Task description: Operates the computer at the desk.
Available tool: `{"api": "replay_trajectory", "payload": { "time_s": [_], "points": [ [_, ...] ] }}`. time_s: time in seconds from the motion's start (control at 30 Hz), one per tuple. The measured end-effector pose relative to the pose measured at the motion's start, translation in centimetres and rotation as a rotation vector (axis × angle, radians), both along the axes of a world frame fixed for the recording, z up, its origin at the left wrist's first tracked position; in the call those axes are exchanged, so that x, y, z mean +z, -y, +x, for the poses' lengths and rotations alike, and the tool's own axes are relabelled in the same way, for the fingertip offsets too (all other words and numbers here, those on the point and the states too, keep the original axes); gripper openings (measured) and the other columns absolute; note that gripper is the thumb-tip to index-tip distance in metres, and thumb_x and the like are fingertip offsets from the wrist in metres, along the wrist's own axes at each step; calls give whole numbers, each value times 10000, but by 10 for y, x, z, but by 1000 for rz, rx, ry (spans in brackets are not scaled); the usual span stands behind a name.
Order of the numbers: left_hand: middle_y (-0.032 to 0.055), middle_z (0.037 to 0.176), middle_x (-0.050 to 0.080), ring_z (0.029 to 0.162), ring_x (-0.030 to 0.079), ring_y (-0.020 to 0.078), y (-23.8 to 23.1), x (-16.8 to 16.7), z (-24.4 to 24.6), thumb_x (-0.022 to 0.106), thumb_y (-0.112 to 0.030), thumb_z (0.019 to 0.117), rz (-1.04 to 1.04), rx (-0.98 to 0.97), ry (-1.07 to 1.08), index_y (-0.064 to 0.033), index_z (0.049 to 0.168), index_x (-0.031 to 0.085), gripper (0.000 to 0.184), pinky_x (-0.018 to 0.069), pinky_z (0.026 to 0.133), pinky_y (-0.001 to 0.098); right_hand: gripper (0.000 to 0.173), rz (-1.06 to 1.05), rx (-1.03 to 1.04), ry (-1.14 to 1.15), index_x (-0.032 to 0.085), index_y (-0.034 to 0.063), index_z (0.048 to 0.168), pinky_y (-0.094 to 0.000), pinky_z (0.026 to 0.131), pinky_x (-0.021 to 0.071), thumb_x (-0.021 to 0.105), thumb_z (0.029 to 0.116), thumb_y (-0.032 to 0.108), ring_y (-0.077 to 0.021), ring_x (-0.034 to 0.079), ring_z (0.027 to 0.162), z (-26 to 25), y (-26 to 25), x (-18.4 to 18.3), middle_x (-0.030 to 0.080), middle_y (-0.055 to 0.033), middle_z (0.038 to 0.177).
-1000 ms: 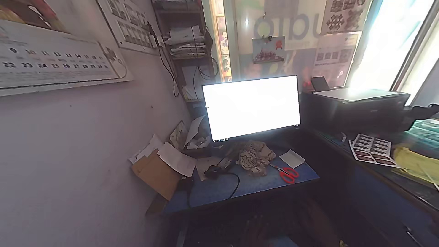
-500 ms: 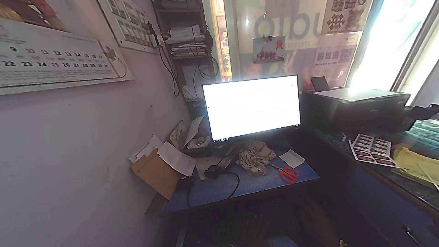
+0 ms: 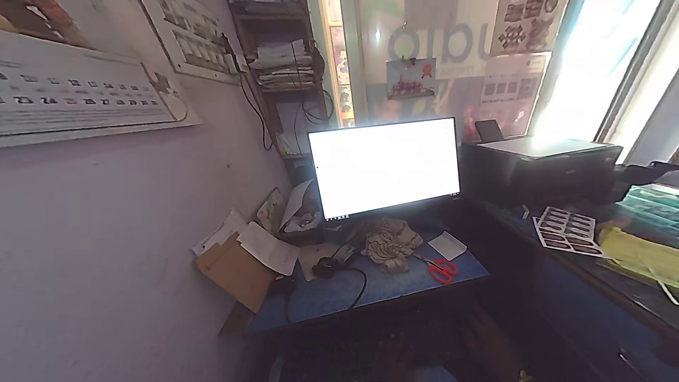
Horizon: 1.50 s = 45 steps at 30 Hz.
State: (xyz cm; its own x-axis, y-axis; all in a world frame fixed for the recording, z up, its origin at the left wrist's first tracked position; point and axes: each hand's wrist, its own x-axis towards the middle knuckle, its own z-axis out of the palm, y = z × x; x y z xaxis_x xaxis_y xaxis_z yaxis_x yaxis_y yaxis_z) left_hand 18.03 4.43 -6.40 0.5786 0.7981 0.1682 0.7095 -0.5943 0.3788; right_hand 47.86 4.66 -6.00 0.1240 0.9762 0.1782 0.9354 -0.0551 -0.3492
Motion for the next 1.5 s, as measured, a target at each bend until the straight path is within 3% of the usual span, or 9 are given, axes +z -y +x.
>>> {"api": "replay_trajectory", "payload": {
  "time_s": [0.13, 0.2, 0.3, 0.73, 1.5],
  "points": [
    [81, 1652, 374, 1544, 311, 299, 5, 17, 2, 437, -419, 1079, -82, 14, -37, -150, 1521, 514, 522, 191, 1268, 551, 488, 71, -8, 13, 636, 91, 1390, -531, 1148, 416, 579, 977, 346, -407, 520, 1370, 3, 0, -5, 556, -229, 1465],
    [110, 1630, 405, 1535, 326, 323, 1, 7, 3, 484, -414, 1063, -59, 14, -9, -132, 1491, 547, 517, 199, 1261, 562, 479, 44, -31, 9, 637, 100, 1389, -524, 1148, 417, 601, 971, 331, -398, 514, 1378, 2, 3, 2, 549, -217, 1475],
    [106, 1641, 388, 1545, 304, 314, -2, 3, 1, 452, -455, 1067, -65, 10, -43, -121, 1507, 523, 557, 189, 1268, 541, 466, 38, -61, 0, 653, 99, 1370, -537, 1127, 438, 652, 947, 296, -406, 524, 1362, -3, 6, 11, 554, -229, 1459],
    [124, 1627, 408, 1534, 331, 321, -1, -5, -2, 446, -450, 1069, -24, -5, 10, -65, 1486, 534, 575, 196, 1259, 561, 432, 97, -49, 18, 678, 106, 1336, -533, 1106, 463, 650, 941, 279, -404, 551, 1336, -3, 5, 7, 578, -224, 1432],
    [111, 1626, 412, 1535, 331, 304, -2, -11, -4, 439, -476, 1063, -4, 2, 10, -68, 1483, 539, 594, 200, 1262, 547, 428, 86, -77, 0, 693, 113, 1316, -543, 1081, 480, 665, 915, 261, -401, 549, 1338, -5, 5, 5, 560, -212, 1458]
  ]
}}
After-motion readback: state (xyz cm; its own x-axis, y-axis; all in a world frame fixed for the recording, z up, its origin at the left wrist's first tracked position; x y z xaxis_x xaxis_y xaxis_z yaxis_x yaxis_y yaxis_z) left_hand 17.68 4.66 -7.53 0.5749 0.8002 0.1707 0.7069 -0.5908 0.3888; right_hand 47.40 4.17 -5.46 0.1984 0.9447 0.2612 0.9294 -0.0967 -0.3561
